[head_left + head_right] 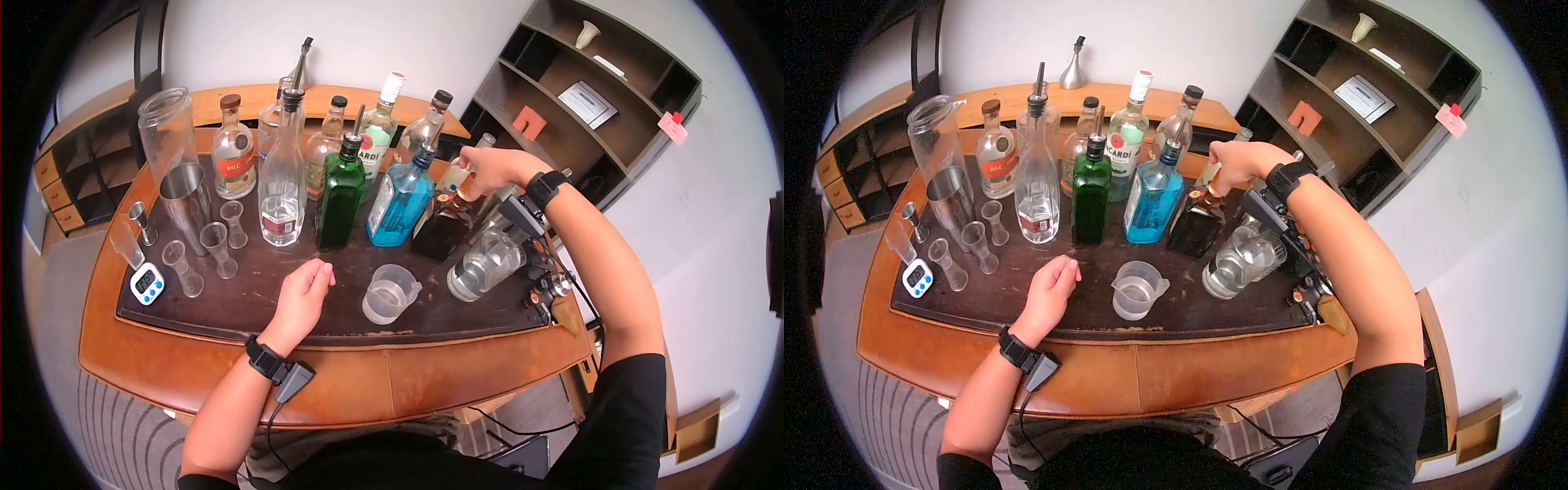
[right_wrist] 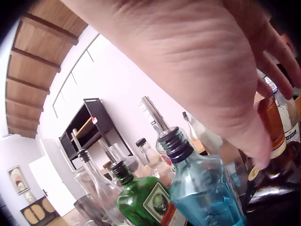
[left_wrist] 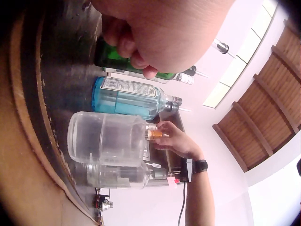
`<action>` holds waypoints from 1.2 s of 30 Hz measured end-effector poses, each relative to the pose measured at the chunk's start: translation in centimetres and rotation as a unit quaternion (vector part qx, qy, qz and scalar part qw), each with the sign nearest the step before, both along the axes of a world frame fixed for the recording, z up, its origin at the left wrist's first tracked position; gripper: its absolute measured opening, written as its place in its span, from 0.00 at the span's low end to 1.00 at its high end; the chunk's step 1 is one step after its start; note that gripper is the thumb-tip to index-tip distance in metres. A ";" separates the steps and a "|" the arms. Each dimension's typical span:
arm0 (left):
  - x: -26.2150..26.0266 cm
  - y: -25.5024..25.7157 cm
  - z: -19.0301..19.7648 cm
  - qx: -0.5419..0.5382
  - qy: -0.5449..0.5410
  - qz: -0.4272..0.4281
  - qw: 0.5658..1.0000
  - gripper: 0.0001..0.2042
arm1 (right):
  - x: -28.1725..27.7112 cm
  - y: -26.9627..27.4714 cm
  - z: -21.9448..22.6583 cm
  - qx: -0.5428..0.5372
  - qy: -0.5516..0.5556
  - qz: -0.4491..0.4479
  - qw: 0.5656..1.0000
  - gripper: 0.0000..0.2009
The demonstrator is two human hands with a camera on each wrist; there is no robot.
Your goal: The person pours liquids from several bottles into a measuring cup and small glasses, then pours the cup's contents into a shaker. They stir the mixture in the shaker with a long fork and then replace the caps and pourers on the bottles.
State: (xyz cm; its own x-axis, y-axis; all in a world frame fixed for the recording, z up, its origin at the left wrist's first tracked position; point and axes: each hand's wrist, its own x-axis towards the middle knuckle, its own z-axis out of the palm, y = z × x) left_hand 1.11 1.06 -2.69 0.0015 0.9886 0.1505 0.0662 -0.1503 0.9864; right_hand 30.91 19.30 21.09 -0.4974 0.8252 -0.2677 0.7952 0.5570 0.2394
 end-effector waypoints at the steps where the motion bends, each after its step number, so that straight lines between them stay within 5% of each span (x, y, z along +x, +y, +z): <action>1: 0.0 0.0 0.0 0.000 0.000 0.000 1.000 0.16 | -1.3 -1.2 0.4 -0.015 0.032 -0.118 0.992 0.23; 2: 0.0 0.0 0.0 -0.002 -0.001 -0.001 1.000 0.16 | -2.1 -1.8 0.6 -0.030 0.064 -0.234 0.970 0.26; 6: -0.1 0.0 -0.1 0.008 -0.008 0.000 1.000 0.16 | -2.4 -0.4 1.1 -0.142 -0.034 -0.302 0.942 0.31; 8: 0.0 -0.1 0.1 0.007 -0.008 -0.001 1.000 0.16 | -0.6 -0.3 0.3 -0.082 0.035 -0.142 0.986 0.28; 11: 0.0 -0.2 0.2 0.002 -0.003 0.000 1.000 0.16 | 0.8 0.7 -1.3 -0.011 0.113 -0.042 0.993 0.25; 12: 0.0 -0.1 0.2 0.000 0.002 0.000 1.000 0.16 | 1.0 1.1 -1.2 -0.010 0.114 -0.043 0.993 0.25; 14: 0.1 -0.1 0.2 0.009 0.006 0.002 1.000 0.16 | -1.6 -1.3 0.4 -0.067 0.054 -0.237 0.968 0.18; 16: 0.1 -0.1 0.1 0.018 0.010 0.005 1.000 0.16 | -0.9 0.1 -0.4 -0.083 0.019 -0.241 0.967 0.14; 21: -0.1 0.1 -0.3 0.000 -0.004 -0.003 1.000 0.15 | 0.7 -0.6 0.3 0.014 0.093 -0.032 0.995 0.12; 25: -0.1 -0.2 0.3 0.003 -0.002 0.002 1.000 0.16 | -1.1 -6.1 2.2 0.106 0.160 0.013 0.981 0.11; 28: -0.1 -0.3 0.6 0.025 0.016 0.017 0.999 0.16 | -1.9 -11.7 -0.5 -0.005 0.187 0.003 0.982 0.10; 32: 0.1 -0.2 0.2 0.025 0.013 -0.001 1.000 0.16 | -0.2 -16.6 -9.6 -0.107 0.190 0.026 0.976 0.10; 36: 0.1 -0.1 -0.1 0.035 0.027 0.003 0.999 0.16 | 0.9 -19.1 -16.3 -0.079 0.210 -0.027 0.974 0.13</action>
State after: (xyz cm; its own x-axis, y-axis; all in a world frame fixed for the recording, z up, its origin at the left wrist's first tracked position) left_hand 1.22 0.92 -2.79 0.0058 0.9757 0.2188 0.1200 -0.2179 0.9686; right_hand 31.86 0.20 4.75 -0.5469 0.8184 -0.1765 0.8342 0.5146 -0.1985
